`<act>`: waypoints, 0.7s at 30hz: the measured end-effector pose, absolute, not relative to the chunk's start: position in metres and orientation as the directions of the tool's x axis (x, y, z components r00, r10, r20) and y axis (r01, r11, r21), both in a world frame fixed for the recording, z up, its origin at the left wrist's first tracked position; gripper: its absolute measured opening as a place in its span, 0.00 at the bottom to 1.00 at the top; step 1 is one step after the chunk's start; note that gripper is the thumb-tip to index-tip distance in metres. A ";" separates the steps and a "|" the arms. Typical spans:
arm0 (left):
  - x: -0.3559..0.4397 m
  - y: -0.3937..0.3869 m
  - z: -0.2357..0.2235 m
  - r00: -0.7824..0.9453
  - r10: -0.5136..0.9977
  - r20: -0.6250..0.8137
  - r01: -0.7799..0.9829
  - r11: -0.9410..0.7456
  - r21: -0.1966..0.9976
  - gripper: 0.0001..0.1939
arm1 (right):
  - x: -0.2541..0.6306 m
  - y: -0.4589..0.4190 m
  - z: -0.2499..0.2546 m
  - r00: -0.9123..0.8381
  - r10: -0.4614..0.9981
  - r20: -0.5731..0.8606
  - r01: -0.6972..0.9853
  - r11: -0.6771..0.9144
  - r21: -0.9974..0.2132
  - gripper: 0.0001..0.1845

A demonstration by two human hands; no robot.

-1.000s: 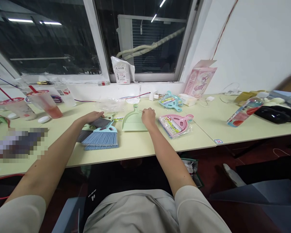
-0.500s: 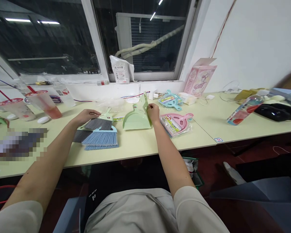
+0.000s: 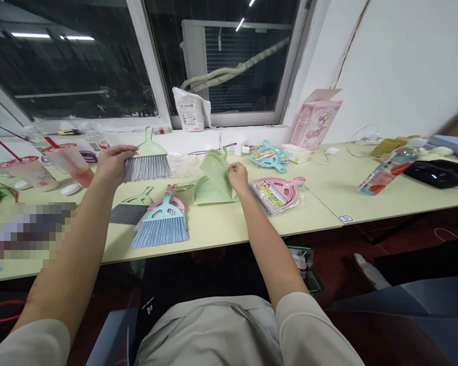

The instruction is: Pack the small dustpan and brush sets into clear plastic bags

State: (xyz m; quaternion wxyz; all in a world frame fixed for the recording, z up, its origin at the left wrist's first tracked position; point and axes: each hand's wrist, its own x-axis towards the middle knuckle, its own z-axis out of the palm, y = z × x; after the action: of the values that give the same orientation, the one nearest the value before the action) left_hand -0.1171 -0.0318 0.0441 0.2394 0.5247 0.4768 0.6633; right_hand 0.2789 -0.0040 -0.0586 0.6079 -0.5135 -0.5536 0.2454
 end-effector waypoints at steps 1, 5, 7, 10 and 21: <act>-0.107 -0.036 0.047 -0.336 0.817 0.468 0.177 -0.434 0.884 0.09 | 0.278 -0.004 -0.059 0.291 0.863 0.413 0.266 0.341 -0.901 0.10; -0.054 -0.054 0.044 -0.226 0.857 0.463 0.198 -0.425 0.883 0.10 | 0.270 -0.008 -0.060 0.274 0.862 0.426 0.237 0.368 -0.899 0.11; -0.028 -0.058 0.037 -0.149 0.873 0.464 0.232 -0.425 0.875 0.09 | 0.265 -0.010 -0.061 0.237 0.862 0.448 0.228 0.399 -0.888 0.12; 0.002 -0.057 0.027 -0.074 0.872 0.484 0.326 -0.437 0.838 0.09 | 0.256 -0.012 -0.062 0.162 0.870 0.465 0.158 0.443 -0.883 0.14; 0.019 -0.054 0.003 0.026 0.930 0.366 0.599 -0.308 0.739 0.21 | 0.229 -0.028 -0.064 0.007 0.880 0.475 0.027 0.474 -0.880 0.25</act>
State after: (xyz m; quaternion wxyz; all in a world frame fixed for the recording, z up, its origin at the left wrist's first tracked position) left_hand 0.0192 -0.0537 0.0033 0.1958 0.6891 0.5549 0.4230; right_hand 0.2291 -0.0283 -0.0640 0.6043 -0.3720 -0.6099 0.3528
